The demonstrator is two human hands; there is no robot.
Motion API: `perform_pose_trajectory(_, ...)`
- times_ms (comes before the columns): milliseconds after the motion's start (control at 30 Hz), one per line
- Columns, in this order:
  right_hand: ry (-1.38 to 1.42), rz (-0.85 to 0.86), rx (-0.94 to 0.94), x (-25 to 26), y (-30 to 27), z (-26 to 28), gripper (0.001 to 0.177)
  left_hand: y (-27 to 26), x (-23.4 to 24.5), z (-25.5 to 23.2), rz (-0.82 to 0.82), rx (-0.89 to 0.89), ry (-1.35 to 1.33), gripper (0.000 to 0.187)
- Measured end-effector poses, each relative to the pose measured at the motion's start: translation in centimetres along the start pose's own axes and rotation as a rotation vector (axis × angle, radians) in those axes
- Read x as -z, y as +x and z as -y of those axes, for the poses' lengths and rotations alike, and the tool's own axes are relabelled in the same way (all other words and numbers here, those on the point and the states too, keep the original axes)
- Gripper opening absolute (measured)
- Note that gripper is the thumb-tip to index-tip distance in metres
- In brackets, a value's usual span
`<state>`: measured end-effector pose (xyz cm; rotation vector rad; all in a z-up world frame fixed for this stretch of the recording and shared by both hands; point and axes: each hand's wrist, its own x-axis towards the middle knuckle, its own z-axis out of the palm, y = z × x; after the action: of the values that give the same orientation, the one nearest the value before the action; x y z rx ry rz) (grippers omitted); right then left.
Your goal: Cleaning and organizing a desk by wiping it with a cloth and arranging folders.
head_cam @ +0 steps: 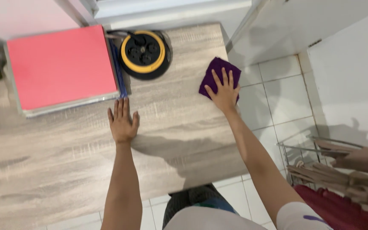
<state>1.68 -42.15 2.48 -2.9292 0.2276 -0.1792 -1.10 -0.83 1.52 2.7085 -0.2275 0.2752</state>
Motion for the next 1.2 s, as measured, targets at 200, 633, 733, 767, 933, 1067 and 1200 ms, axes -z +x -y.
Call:
perform_pose_trajectory(200,-0.095,-0.070,0.091,0.5,-15.0,-0.6,0.074,-3.1,-2.1,-0.3,0.148,-0.039,0.281,0.071)
perform_pose_trajectory(633,0.092,0.084,0.402,2.1,-35.0,8.5,0.103,-32.5,7.3,-4.4,0.082,0.100,-0.247,0.068)
perform_pose_trajectory(733,0.074,0.210,0.545,1.9,-36.6,13.1,0.114,-35.9,8.8,-2.8,0.000,0.188,-0.238,0.069)
perform_pose_trajectory(767,-0.019,0.232,0.609,1.3,-37.2,14.1,0.112,-36.7,9.5,-2.5,-0.039,0.235,-0.245,0.069)
perform_pose_trajectory(933,-0.114,0.141,0.844,-1.4,-39.4,18.6,0.104,-40.0,11.7,-0.8,-0.175,0.410,-0.277,0.067)
perform_pose_trajectory(1067,0.682,0.441,0.545,-5.3,-38.9,20.5,0.069,-41.9,11.7,0.7,-0.182,0.644,-0.554,0.058)
perform_pose_trajectory(1200,1.634,1.261,-0.503,-1.5,-36.5,23.0,0.051,-42.4,12.0,1.1,-0.007,0.937,-1.089,0.072)
